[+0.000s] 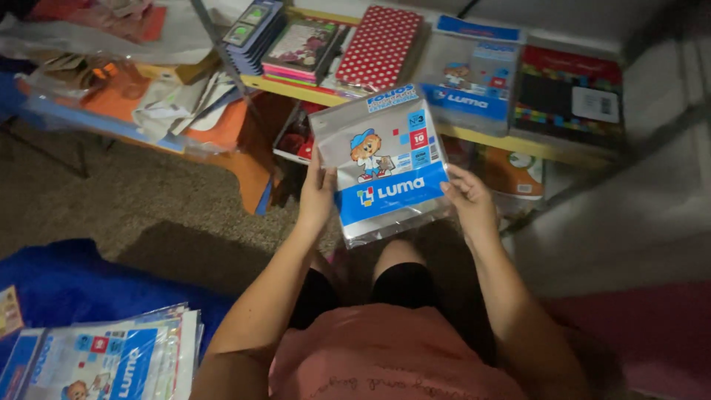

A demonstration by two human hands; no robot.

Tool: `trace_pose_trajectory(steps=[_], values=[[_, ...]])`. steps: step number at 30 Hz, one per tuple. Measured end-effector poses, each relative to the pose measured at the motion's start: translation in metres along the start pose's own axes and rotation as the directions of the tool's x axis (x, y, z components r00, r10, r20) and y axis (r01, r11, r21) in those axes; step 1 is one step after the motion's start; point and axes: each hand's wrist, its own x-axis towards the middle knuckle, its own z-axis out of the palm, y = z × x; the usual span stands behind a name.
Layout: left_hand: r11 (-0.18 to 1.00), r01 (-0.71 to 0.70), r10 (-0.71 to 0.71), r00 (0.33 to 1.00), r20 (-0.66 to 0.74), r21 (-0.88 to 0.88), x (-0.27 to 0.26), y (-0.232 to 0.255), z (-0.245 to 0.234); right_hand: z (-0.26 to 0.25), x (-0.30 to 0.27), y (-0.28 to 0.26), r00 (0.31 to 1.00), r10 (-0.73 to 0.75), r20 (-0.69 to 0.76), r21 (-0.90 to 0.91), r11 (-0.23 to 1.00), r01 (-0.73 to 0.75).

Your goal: The person picks up various stationery items, including notebooks and plastic folders, from a blue mat on the floor and places them onto a nearby shelf. The person handles the items one by one, arranging them in a row on the shelf.

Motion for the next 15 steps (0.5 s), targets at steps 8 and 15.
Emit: trace_pose_trajectory(steps=[8, 15], values=[[0.990, -0.095, 0.112, 0.978, 0.175, -0.102, 0.032, -0.012, 0.060, -0.037, -0.027, -0.053, 0.990, 0.010, -0.141, 0.014, 1.000, -0.008], [0.991, -0.112, 0.128, 0.958, 0.257, -0.076, 0.049, 0.004, 0.109, -0.069, -0.020, -0.060, 0.972, -0.039, -0.233, 0.004, 0.999, 0.041]])
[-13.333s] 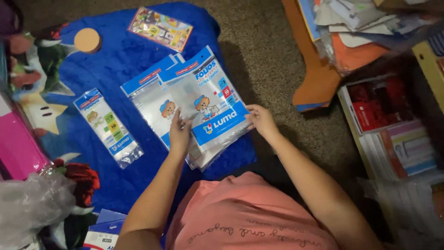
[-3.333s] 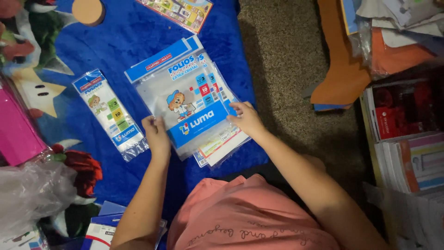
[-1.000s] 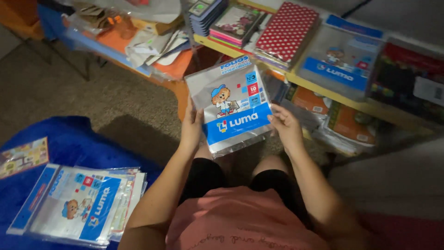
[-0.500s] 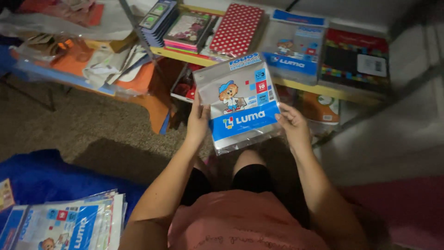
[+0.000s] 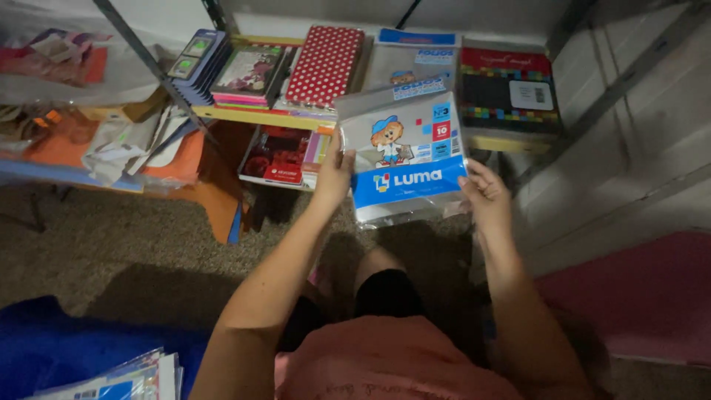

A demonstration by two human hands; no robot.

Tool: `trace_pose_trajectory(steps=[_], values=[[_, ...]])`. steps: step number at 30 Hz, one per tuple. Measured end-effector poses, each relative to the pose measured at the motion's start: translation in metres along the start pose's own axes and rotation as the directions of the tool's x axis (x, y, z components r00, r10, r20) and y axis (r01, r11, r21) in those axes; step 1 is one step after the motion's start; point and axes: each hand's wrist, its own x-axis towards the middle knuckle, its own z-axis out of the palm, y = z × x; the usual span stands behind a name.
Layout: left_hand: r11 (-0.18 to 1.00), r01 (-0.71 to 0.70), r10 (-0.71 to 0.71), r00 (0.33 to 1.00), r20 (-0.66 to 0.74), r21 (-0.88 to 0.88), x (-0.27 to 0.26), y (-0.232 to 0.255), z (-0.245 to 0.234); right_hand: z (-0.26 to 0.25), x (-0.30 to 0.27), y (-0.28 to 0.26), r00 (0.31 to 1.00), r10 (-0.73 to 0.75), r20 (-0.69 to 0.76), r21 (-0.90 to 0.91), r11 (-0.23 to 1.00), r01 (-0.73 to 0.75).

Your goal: The person picks up various stationery items, including notebooks and plastic folders, from a blue mat on the floor and places them onto a nearby shelf. The person handles the items one by one, arranging them in a row on the shelf.

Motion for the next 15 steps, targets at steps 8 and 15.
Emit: trace_pose_trajectory(steps=[8, 15], values=[[0.977, 0.090, -0.084, 0.996, -0.040, 0.195, 0.055, 0.019, 0.035, -0.002, 0.044, -0.003, 0.994, -0.081, -0.072, 0.005, 0.997, 0.081], [0.976, -0.031, 0.045, 0.997, -0.059, 0.215, 0.162, -0.052, 0.046, 0.013, 0.119, 0.020, 0.984, -0.126, -0.124, 0.015, 0.992, 0.129]])
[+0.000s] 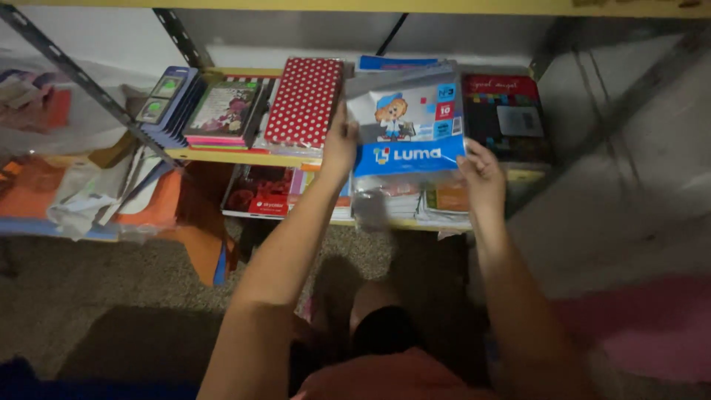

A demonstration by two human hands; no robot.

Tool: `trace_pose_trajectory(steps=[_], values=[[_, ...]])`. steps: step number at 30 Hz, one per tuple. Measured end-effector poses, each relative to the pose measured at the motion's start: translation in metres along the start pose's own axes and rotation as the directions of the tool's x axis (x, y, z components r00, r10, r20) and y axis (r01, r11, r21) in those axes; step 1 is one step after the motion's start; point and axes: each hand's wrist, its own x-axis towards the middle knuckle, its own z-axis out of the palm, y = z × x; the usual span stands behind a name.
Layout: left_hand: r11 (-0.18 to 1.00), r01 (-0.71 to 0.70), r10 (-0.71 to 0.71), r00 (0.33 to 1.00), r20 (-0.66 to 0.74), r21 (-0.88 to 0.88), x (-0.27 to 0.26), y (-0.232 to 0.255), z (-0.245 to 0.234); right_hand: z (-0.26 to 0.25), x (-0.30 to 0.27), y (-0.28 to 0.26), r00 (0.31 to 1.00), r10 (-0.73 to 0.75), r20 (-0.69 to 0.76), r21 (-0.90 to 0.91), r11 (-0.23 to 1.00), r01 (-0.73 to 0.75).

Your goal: The person picks up various stationery items, including notebooks and plastic folders, from a blue mat on the floor and places them onto a nearby shelf. The person handles the items one by one, arranging them in a row on the shelf.

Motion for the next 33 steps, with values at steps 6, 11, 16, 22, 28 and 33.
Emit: trace_pose_trajectory(steps=[6, 11, 16, 22, 28, 33], values=[[0.994, -0.048, 0.057, 0.994, 0.096, -0.097, 0.073, 0.017, 0.016, 0.009, 0.064, 0.025, 0.997, 0.053, -0.048, -0.130, 0.990, -0.059], [0.982, -0.053, 0.047, 0.998, 0.036, 0.180, 0.100, -0.007, 0.036, 0.012, 0.091, 0.079, 0.995, -0.099, 0.003, -0.397, 0.913, 0.092], [0.808, 0.045, -0.052, 0.999, -0.004, 0.587, 0.122, -0.099, 0.075, 0.020, 0.082, 0.076, 0.977, -0.199, 0.081, -0.747, 0.637, 0.192], [0.648, -0.068, -0.021, 0.994, 0.107, 0.758, 0.099, -0.061, 0.066, 0.027, 0.074, 0.062, 0.961, -0.213, 0.177, -0.884, 0.395, 0.250], [0.671, -0.039, -0.166, 0.965, 0.202, 0.741, 0.086, -0.039, 0.060, 0.027, 0.072, 0.068, 0.927, -0.275, 0.255, -0.912, 0.250, 0.325], [0.718, -0.118, -0.040, 0.977, 0.209, 0.686, 0.075, -0.036, 0.054, 0.028, 0.071, 0.073, 0.868, -0.381, 0.319, -0.917, 0.106, 0.384]])
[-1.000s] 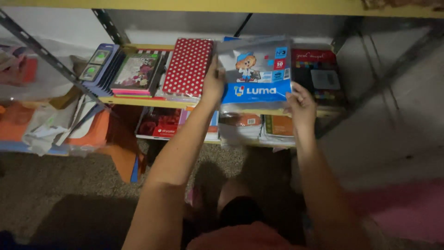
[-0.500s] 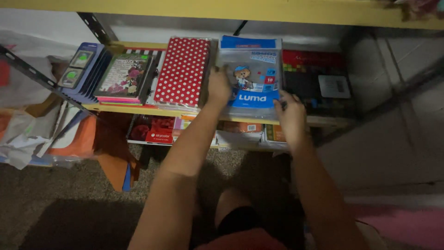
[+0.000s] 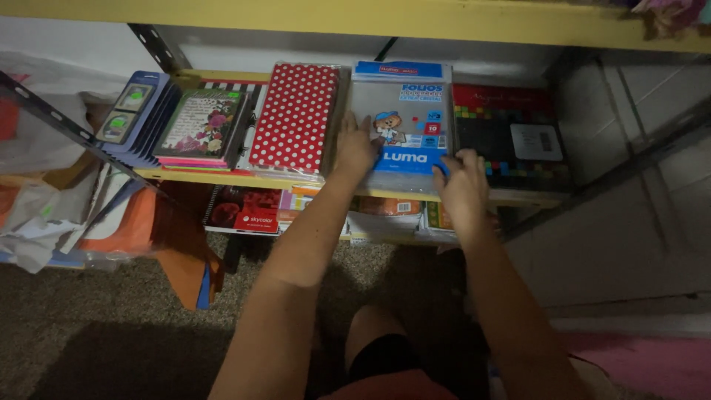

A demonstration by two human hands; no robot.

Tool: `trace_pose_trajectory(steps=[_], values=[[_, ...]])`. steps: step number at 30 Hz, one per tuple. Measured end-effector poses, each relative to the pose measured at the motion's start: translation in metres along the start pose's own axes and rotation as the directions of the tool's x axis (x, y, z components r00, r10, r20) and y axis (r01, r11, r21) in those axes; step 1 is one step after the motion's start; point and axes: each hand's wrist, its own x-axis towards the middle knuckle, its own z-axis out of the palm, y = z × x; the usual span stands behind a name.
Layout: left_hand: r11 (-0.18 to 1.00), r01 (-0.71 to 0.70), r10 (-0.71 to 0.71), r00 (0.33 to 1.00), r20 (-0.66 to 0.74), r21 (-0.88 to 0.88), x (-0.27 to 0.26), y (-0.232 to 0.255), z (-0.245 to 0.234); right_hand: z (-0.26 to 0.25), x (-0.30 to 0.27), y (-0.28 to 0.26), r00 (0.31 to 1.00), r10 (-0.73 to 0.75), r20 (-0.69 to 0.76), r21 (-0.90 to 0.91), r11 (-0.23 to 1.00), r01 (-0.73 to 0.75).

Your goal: The person picks up various stationery items, including notebooks and plastic folders, from a blue mat on the floor and places them onto a nearby shelf. The person handles the items one by one, arranging them in a row on the shelf.

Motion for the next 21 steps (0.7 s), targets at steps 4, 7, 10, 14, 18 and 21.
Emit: trace_pose_trajectory(steps=[4, 7, 10, 14, 18, 21], values=[[0.999, -0.014, 0.014, 1.000, 0.019, 0.031, -0.004, -0.003, -0.002, -0.009, 0.001, -0.006, 0.999, 0.032, 0.036, -0.016, 0.999, -0.032], [0.994, -0.067, 0.067, 0.998, 0.002, 0.082, -0.020, 0.004, -0.016, -0.028, 0.002, -0.014, 0.999, 0.018, 0.044, 0.027, 0.999, -0.019], [0.989, -0.147, 0.146, 0.989, -0.037, -0.024, -0.044, 0.014, -0.031, -0.050, 0.000, -0.029, 0.998, 0.030, 0.057, 0.087, 0.996, -0.035], [0.968, -0.178, 0.175, 0.984, -0.035, -0.177, -0.067, 0.018, -0.028, -0.071, -0.010, -0.045, 0.990, 0.068, 0.126, 0.144, 0.986, -0.086], [0.927, -0.216, 0.217, 0.976, -0.031, -0.307, -0.095, 0.020, -0.034, -0.073, -0.029, -0.045, 0.996, 0.026, 0.084, 0.175, 0.984, -0.041], [0.909, -0.215, 0.221, 0.975, -0.024, -0.358, -0.120, 0.027, -0.049, -0.099, -0.038, -0.059, 0.994, 0.054, 0.094, 0.226, 0.971, -0.074]])
